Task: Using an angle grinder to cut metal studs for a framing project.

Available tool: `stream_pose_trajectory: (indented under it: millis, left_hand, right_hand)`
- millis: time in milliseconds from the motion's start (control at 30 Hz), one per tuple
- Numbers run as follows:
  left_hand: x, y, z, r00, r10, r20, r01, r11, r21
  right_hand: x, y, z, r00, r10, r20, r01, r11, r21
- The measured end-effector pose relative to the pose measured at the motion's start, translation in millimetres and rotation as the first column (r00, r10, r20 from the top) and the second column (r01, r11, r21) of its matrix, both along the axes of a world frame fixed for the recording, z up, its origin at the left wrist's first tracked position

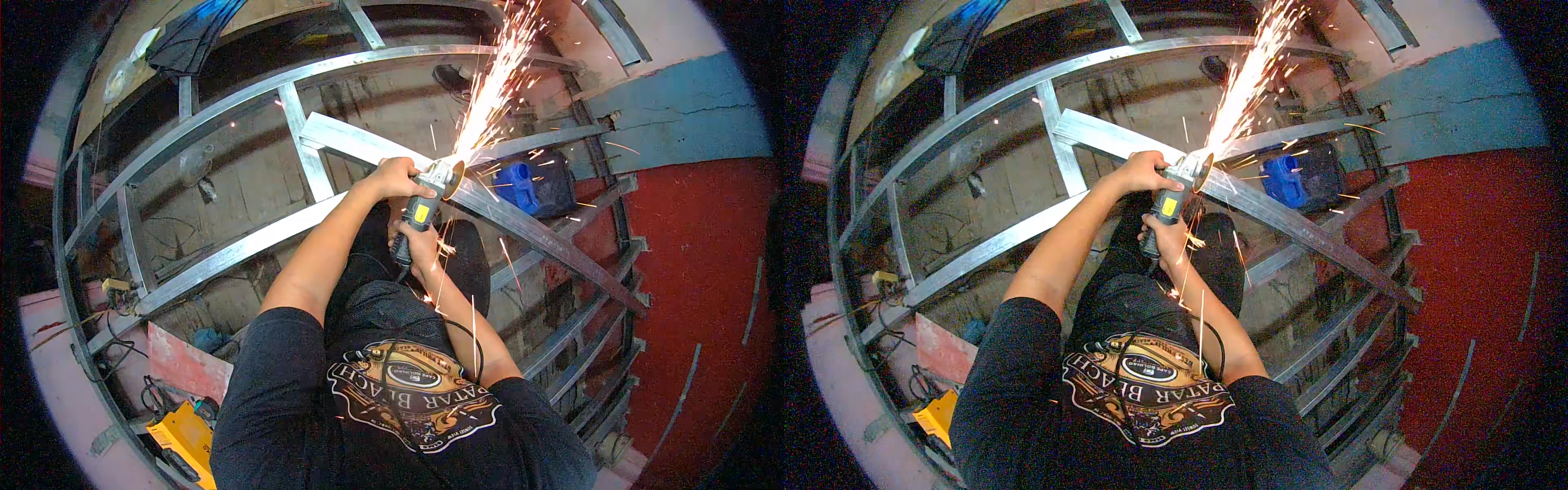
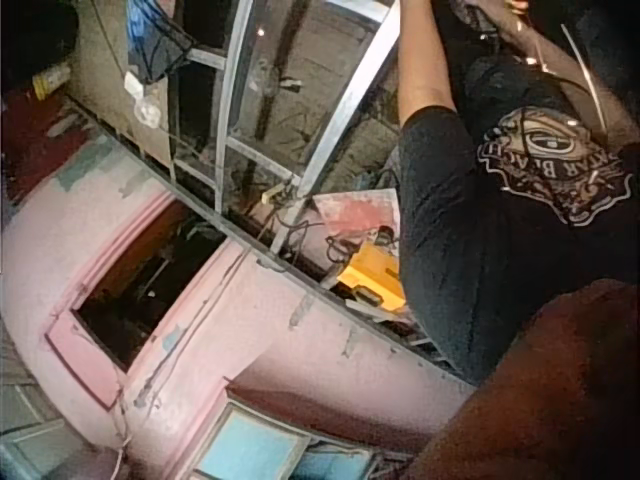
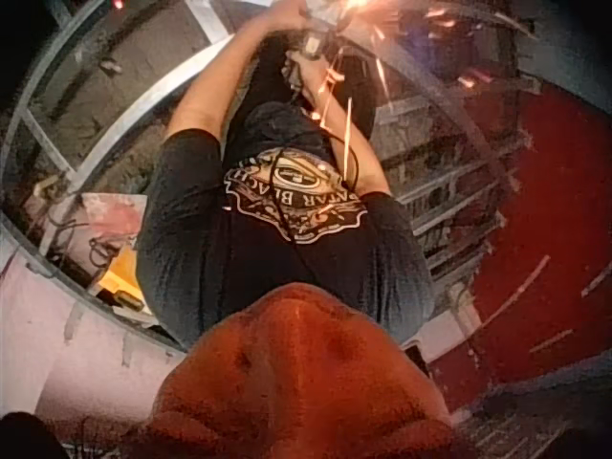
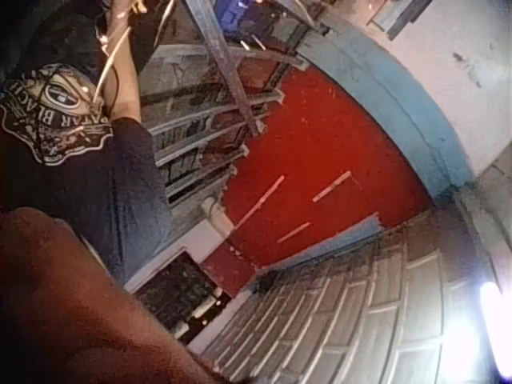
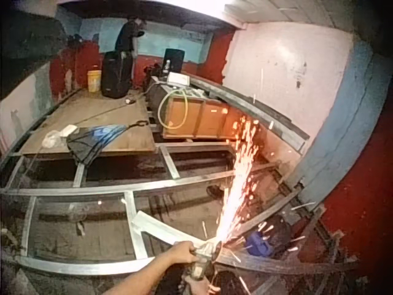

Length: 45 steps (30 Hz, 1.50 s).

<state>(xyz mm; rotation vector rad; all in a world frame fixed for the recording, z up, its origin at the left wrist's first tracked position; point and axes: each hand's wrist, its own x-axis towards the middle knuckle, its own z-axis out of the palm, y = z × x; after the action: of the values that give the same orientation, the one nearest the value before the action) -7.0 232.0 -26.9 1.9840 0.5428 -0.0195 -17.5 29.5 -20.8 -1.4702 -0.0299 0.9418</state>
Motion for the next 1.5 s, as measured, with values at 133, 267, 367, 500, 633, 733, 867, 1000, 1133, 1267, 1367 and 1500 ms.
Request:
stream_pose_trajectory:
  millis: [133,267,367,500,633,733,867,1000,1133,1267,1367,1500]
  left_hand:
    - [-0.4,-1.3,-2.5,0.998,0.009,0.068,-0.014,0.998,0.065]
    - [1.4,0.6,-2.9,0.999,-0.029,0.038,0.026,0.995,0.094]
    - [1.9,1.2,-2.1,0.999,-0.039,0.025,0.037,0.997,0.074]
    - [1.3,1.0,0.8,0.999,-0.031,0.04,0.025,0.99,0.138]
    - [0.8,1.9,4.2,0.997,-0.066,0.039,0.059,0.986,0.156]
    - [0.1,1.7,5.3,0.997,-0.064,0.043,0.058,0.989,0.135]
    - [-0.1,1.8,7.1,0.996,-0.082,0.046,0.074,0.987,0.14]
    - [-1.3,1.2,10.6,0.995,-0.062,0.072,0.05,0.985,0.165]
    - [-1.9,1.6,12.8,0.996,-0.077,0.04,0.071,0.99,0.122]
    - [0.4,2.1,10.3,0.998,-0.067,0.01,0.065,0.988,0.139]
    - [2.3,2.6,7.1,0.998,-0.066,-0.011,0.066,0.99,0.128]
    - [2.2,1.9,4.6,0.999,-0.046,0.013,0.043,0.988,0.146]
  right_hand:
    - [0.2,0.7,1.5,1.0,0.014,-0.005,-0.014,0.998,-0.054]
    - [0.6,1.3,1.8,1.0,0.003,-0.001,-0.003,0.999,-0.047]
    - [0.2,1.7,0.9,1.0,0.005,0.004,-0.005,1.0,-0.02]
    - [-0.7,2.7,0.0,1.0,-0.027,0.003,0.027,0.999,-0.037]
    - [0.2,1.6,0.3,1.0,-0.002,-0.011,0.001,0.999,-0.034]
    - [0.0,0.3,-0.1,1.0,-0.003,-0.014,0.003,1.0,-0.016]
    - [0.3,-0.5,-3.1,1.0,0.002,-0.012,-0.002,0.999,-0.034]
    - [2.3,-0.5,-6.7,0.998,0.04,-0.038,-0.04,0.999,0.003]
    - [2.1,-0.9,-6.5,1.0,0.022,-0.002,-0.022,0.999,-0.028]
    - [0.6,-0.2,-3.5,1.0,0.01,-0.003,-0.01,0.999,-0.044]
    - [1.8,-0.4,-2.5,0.999,0.034,-0.013,-0.035,0.999,-0.039]
    - [1.3,-0.8,-5.4,0.999,0.016,-0.038,-0.017,0.999,-0.028]
